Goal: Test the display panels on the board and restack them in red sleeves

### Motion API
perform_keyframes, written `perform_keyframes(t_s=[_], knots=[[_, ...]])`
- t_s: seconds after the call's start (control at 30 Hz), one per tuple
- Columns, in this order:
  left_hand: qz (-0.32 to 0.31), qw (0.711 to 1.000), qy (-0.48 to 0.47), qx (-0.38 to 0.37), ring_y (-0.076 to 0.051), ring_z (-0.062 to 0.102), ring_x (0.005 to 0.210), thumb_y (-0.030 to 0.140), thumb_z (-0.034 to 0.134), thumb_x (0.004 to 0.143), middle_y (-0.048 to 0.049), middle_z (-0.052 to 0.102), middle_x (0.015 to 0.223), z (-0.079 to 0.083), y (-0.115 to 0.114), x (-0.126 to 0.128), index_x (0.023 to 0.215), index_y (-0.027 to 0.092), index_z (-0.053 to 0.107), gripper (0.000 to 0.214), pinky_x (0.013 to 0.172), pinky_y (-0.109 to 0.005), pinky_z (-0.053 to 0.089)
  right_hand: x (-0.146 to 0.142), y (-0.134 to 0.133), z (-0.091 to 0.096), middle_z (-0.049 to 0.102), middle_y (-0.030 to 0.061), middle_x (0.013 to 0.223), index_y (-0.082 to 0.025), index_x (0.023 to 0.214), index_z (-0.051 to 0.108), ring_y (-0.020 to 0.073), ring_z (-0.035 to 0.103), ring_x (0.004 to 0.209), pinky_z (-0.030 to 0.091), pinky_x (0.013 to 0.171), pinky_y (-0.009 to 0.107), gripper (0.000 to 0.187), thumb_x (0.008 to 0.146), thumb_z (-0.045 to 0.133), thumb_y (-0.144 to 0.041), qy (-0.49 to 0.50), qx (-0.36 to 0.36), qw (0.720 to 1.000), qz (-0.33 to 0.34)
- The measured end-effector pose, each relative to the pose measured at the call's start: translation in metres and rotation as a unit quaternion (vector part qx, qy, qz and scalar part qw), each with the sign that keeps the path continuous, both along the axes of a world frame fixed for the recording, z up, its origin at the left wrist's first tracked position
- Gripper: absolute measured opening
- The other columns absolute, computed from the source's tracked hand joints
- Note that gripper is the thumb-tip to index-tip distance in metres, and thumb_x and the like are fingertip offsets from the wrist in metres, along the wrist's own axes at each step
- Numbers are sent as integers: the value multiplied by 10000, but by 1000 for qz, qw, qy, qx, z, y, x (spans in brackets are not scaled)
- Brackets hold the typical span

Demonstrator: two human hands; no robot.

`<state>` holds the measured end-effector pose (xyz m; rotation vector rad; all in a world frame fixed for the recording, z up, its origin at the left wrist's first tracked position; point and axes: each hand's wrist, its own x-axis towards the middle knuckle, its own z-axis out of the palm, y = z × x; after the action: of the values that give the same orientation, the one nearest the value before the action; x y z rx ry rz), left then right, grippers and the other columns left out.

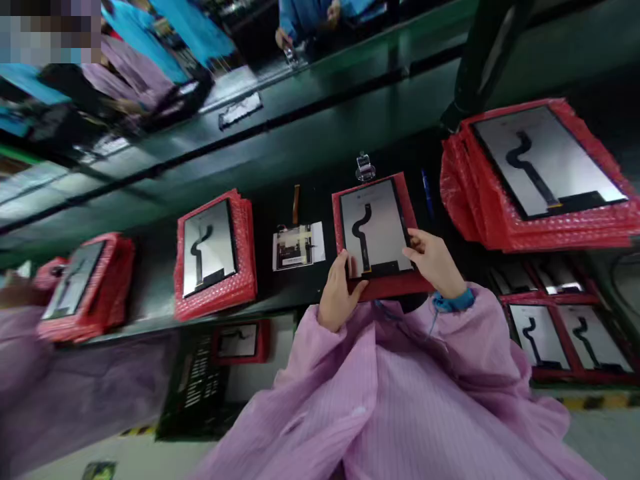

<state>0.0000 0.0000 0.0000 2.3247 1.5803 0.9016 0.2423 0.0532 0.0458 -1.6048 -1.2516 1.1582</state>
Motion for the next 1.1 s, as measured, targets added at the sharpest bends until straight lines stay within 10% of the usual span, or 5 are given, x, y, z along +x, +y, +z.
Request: perform_keyframes(t_s=[0.33,0.53,0.67,0.8,1.1], knots=[[-10,999,32,-18,-352,406,1515,497,553,1006,-256,412,1606,-2,9,-8,1651,173,60,874,1198,-545,461,3,-4,-7,717,98,968,-121,1277,687,227,687,839,594,871,442,535,783,680,-326,-77,14,997,22],[-41,998,49,-21,-326,409,1518,493,537,1015,-240,455,1586,0,18,-15,1610,137,241,754,1215,-522,448,-7,-9,16,649,190,1177,-124,1225,705,350,592,1100,509,990,572,407,925,540,-345,-375,198,906,15],[-59,997,29,-36,-303,443,1500,500,534,1016,-213,479,1576,18,25,-29,1563,155,347,673,1205,-496,455,-1,-4,45,652,165,1249,-133,1358,613,323,615,1154,522,1022,519,472,990,498,-405,-361,215,892,165],[65,998,16,-1,-309,524,1421,429,526,1017,-186,578,1480,52,74,-69,1377,160,562,451,1219,-493,411,-16,40,55,659,154,1296,-127,1362,614,308,614,1228,496,1095,488,460,981,541,-374,-345,214,860,309],[326,933,93,-122,-469,510,1308,406,623,893,-281,622,1274,61,175,-105,1087,84,651,377,1063,-620,461,-62,98,12,504,241,1507,-57,1483,504,383,450,1440,389,1204,540,807,846,753,-486,-410,204,856,239]])
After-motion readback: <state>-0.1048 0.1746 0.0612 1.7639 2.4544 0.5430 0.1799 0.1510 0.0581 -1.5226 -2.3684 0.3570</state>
